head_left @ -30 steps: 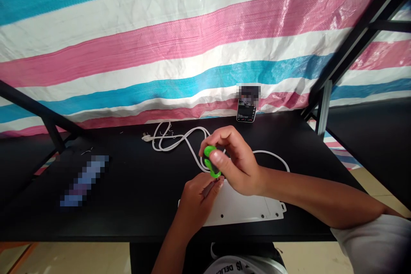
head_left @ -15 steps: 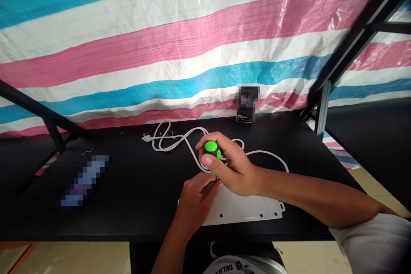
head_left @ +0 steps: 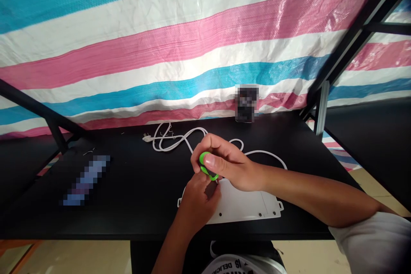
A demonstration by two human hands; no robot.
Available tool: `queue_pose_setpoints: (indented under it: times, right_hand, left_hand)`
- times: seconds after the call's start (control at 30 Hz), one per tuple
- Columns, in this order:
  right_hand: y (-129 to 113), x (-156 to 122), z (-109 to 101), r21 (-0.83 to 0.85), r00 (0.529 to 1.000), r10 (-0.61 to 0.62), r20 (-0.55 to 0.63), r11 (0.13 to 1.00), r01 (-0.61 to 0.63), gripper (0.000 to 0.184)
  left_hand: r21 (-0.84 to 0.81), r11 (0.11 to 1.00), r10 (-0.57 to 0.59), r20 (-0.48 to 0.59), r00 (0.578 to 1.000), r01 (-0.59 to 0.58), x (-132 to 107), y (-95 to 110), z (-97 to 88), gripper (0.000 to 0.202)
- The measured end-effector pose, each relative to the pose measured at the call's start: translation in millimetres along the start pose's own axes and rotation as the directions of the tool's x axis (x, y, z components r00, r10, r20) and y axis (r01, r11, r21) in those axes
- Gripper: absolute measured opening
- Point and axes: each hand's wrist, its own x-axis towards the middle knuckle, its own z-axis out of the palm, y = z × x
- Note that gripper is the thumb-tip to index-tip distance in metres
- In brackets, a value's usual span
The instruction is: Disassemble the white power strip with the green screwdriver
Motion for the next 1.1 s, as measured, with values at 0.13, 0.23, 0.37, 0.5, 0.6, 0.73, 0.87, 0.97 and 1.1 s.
queue_pose_setpoints:
  times: [0.13,0.23,0.37,0.5,0.6,0.73,0.87,0.97,1.1]
  right_hand:
    - [-6,4,3,0.037,0.994,0.107,0.014,0.994,-0.108,0.041]
    - [-4,3,3,0.036,0.996,0.090,-0.029,0.995,-0.088,0.042]
    - [-5,3,4,-0.035,0.993,0.104,-0.063,0.994,-0.106,0.040]
    - [-16,4,7,-0.052,0.982,0.189,0.000,0.981,-0.189,0.041]
    - [-16,3,10,-0.015,0.982,0.178,-0.059,0.984,-0.179,0.041]
    - [-9,-1,11,-0.048,0.987,0.116,-0.107,0.991,-0.122,0.039]
    - [-13,-1,9,-0.124,0.992,0.113,-0.053,0.985,-0.119,0.042]
    - [-17,1,8,-0.067,0.983,0.173,-0.058,0.982,-0.177,0.050]
    - [-14,3,8,0.000,0.984,0.148,-0.096,0.989,-0.149,0.047]
  left_hand:
    - [0.041,0.998,0.039,-0.034,0.999,-0.037,-1,-4,4.0,0.013]
    - [0.002,1.000,0.010,-0.018,1.000,-0.010,-1,-5,5.3,0.012]
    - [0.002,1.000,0.007,-0.023,1.000,-0.007,-1,-2,3.4,0.018]
    - [0.028,0.999,-0.018,0.001,1.000,0.018,-1,-2,2.9,0.020]
    - [-0.003,1.000,-0.010,-0.012,1.000,0.010,-1,-3,3.7,0.015]
    - [-0.028,0.999,-0.021,-0.003,1.000,0.021,0,0,2.1,0.017]
    - [0.006,1.000,-0.013,0.010,1.000,0.012,1,3,-0.2,0.018]
    - [0.000,1.000,0.028,-0.020,0.999,-0.028,1,1,1.7,0.012]
    - [-0.022,0.997,0.074,-0.050,0.996,-0.075,0,-4,5.7,0.015]
